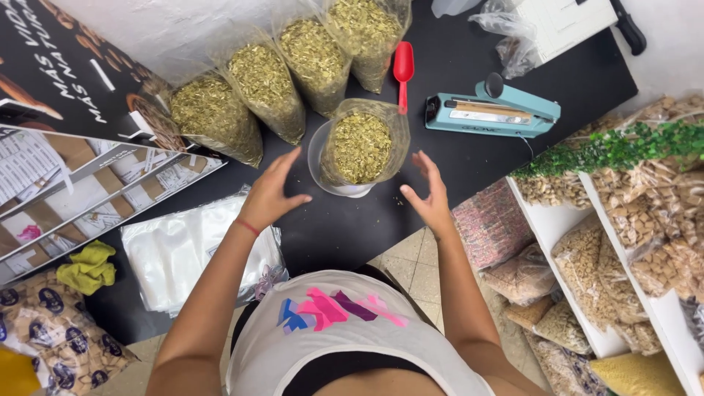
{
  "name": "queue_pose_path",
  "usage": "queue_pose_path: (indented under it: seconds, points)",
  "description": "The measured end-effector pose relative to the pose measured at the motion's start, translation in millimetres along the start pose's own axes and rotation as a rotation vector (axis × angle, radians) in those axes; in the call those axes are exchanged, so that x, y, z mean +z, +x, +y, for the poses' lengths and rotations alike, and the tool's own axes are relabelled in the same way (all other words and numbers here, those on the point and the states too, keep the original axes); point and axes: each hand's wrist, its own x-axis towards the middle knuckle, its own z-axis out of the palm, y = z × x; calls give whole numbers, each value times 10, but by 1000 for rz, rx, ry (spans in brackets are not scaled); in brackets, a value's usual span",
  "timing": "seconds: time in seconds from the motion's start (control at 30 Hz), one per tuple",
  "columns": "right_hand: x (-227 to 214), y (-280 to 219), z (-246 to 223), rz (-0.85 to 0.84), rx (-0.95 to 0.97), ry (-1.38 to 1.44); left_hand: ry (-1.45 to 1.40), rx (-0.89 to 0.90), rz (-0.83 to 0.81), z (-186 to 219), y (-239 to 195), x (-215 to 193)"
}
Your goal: The person is scooping dried herbs from a large white sack into smaller plastic bags and containers on a work table.
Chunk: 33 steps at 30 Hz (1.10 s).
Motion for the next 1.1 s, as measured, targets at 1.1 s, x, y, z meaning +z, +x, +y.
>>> queue_pose_path:
  seconds: [1.1]
  points:
    - [1285,-1834,-70,-393,303,-648,101,-102,-700,-531,-1273,986]
